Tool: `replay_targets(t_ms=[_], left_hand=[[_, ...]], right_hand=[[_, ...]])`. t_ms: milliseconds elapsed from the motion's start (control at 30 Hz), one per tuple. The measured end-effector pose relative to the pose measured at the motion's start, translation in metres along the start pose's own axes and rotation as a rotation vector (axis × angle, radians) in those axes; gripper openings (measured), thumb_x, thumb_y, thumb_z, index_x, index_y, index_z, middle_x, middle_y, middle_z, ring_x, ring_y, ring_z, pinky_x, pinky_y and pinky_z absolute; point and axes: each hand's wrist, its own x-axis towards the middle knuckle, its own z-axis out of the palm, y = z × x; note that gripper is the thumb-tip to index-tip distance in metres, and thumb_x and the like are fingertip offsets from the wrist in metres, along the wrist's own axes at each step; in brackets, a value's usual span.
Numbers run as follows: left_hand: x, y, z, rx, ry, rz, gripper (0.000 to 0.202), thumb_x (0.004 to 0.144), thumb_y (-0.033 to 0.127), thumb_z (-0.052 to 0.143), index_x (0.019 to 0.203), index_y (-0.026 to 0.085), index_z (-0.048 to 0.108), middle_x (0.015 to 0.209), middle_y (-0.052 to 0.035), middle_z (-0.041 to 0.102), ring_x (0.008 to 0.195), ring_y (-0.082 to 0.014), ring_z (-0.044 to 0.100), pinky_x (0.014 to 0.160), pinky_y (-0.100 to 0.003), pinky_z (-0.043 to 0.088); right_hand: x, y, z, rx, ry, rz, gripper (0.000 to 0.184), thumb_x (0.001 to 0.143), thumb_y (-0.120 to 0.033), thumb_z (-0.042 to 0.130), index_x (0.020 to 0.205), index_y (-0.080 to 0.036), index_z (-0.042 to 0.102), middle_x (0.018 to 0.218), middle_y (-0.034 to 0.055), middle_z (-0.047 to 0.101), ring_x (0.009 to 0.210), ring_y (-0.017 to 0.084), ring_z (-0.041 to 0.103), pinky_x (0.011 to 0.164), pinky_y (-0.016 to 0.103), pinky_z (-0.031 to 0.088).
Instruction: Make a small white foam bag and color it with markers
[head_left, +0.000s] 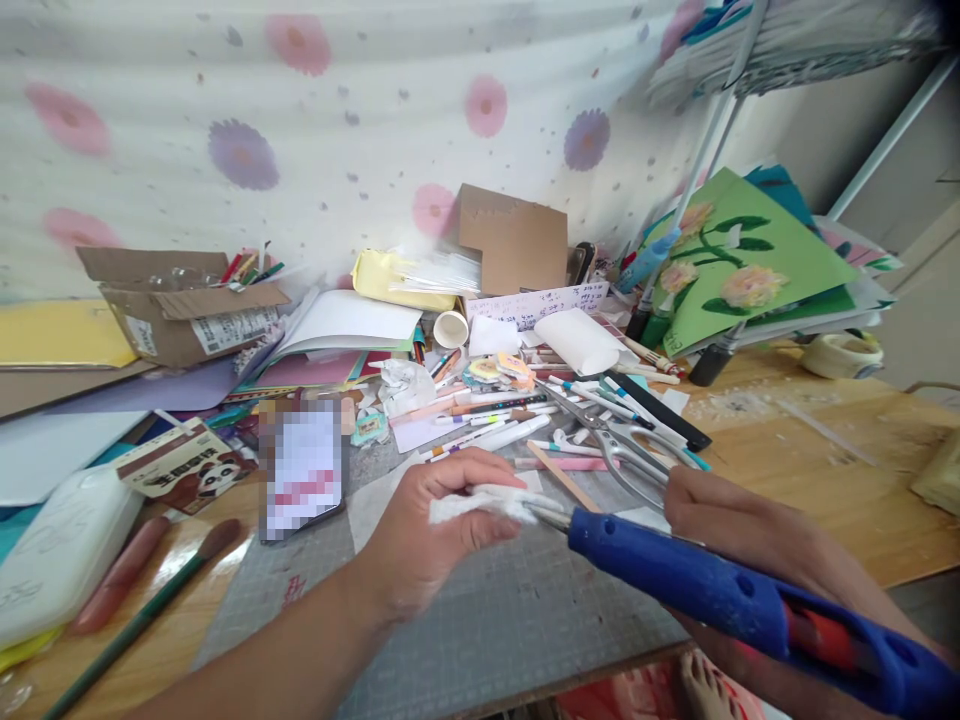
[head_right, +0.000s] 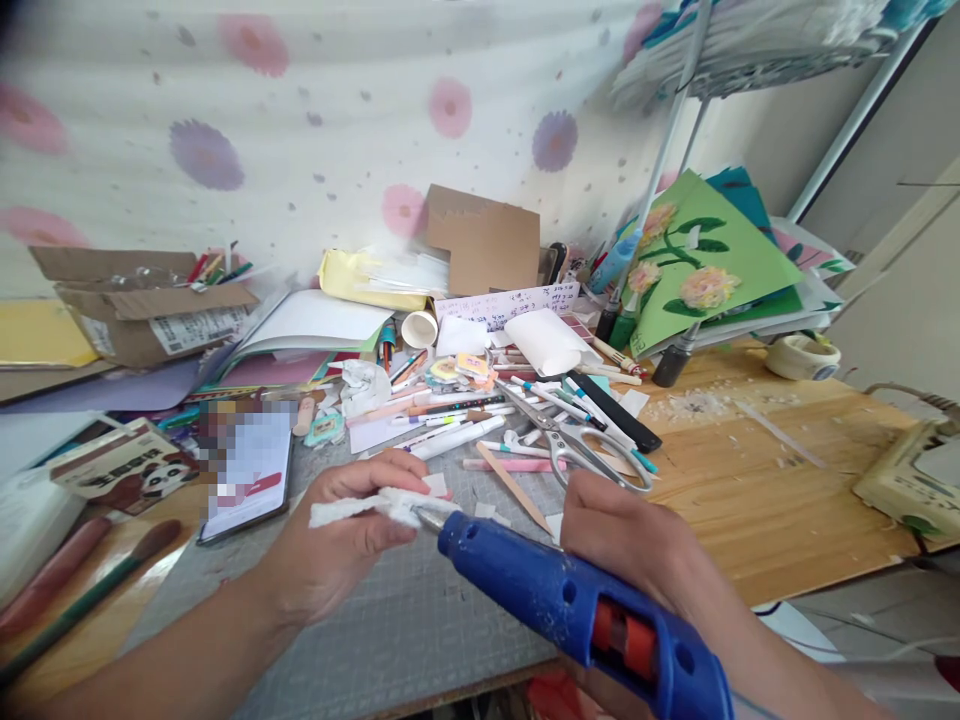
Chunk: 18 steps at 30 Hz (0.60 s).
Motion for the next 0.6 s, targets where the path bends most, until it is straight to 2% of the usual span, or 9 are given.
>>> replay_targets(t_ms=[67, 233, 333, 400, 467, 533, 600], left_hand=[[0.000, -0.001, 0.000, 0.034, 0.032, -0.013, 0.019, 0.066, 0.026, 0.082, 0.084, 0.024, 0.077, 0.092, -0.0039, 0.069, 0.088, -0.0215, 0.064, 0.083, -0.033, 0.048], [0.002, -0.004, 0.001, 0.136, 0.118, -0.074, 0.015, 0.069, 0.023, 0.078, 0.084, 0.021, 0.075, 0.092, -0.0031, 0.069, 0.086, -0.0193, 0.062, 0.078, -0.028, 0.048], [0.003, -0.006, 0.000, 0.101, 0.176, -0.142, 0.023, 0.067, 0.027, 0.078, 0.089, 0.020, 0.073, 0.091, -0.0030, 0.069, 0.081, -0.0187, 0.062, 0.072, -0.028, 0.048], [0.004, -0.007, -0.002, 0.095, 0.192, -0.211, 0.029, 0.065, 0.030, 0.080, 0.090, 0.018, 0.072, 0.089, -0.0040, 0.068, 0.079, -0.0191, 0.061, 0.071, -0.029, 0.048], [0.004, -0.007, -0.003, 0.106, 0.169, -0.215, 0.028, 0.064, 0.029, 0.080, 0.088, 0.018, 0.072, 0.087, -0.0041, 0.068, 0.080, -0.0198, 0.060, 0.072, -0.030, 0.048], [0.004, -0.007, -0.003, 0.035, 0.151, -0.183, 0.026, 0.064, 0.028, 0.081, 0.088, 0.021, 0.073, 0.090, -0.0025, 0.067, 0.084, -0.0199, 0.060, 0.073, -0.028, 0.049], [0.004, -0.006, -0.003, -0.050, 0.081, -0.173, 0.021, 0.065, 0.027, 0.081, 0.085, 0.023, 0.074, 0.086, -0.0014, 0.066, 0.080, -0.0178, 0.059, 0.070, -0.026, 0.048]], right_hand=[[-0.003, 0.002, -0.001, -0.002, -0.035, 0.026, 0.023, 0.079, -0.027, 0.055, 0.057, -0.025, 0.051, 0.058, 0.0007, 0.051, 0.050, 0.015, 0.049, 0.040, 0.026, 0.037], [-0.016, 0.004, 0.000, -0.101, 0.013, 0.009, 0.017, 0.083, -0.033, 0.052, 0.070, -0.026, 0.061, 0.068, 0.0043, 0.055, 0.055, 0.018, 0.052, 0.047, 0.029, 0.043], [-0.020, 0.015, -0.001, -0.283, 0.043, -0.009, 0.020, 0.087, -0.028, 0.047, 0.077, -0.024, 0.063, 0.076, 0.0065, 0.059, 0.058, 0.018, 0.055, 0.052, 0.030, 0.044], [-0.020, 0.032, -0.008, -0.441, 0.029, 0.017, 0.022, 0.088, -0.027, 0.044, 0.085, -0.021, 0.065, 0.084, 0.0080, 0.061, 0.063, 0.019, 0.058, 0.057, 0.030, 0.045], [-0.018, 0.057, -0.020, -0.612, -0.007, 0.138, 0.022, 0.087, -0.026, 0.046, 0.095, -0.020, 0.065, 0.092, 0.0093, 0.062, 0.070, 0.021, 0.061, 0.059, 0.030, 0.044], [-0.021, 0.088, -0.035, -0.754, -0.059, 0.369, 0.022, 0.085, -0.023, 0.048, 0.099, -0.020, 0.065, 0.095, 0.0109, 0.062, 0.073, 0.024, 0.063, 0.054, 0.030, 0.042], [-0.028, 0.118, -0.047, -0.789, -0.037, 0.503, 0.021, 0.083, -0.023, 0.053, 0.098, -0.016, 0.066, 0.097, 0.0139, 0.061, 0.071, 0.025, 0.064, 0.054, 0.031, 0.042]])
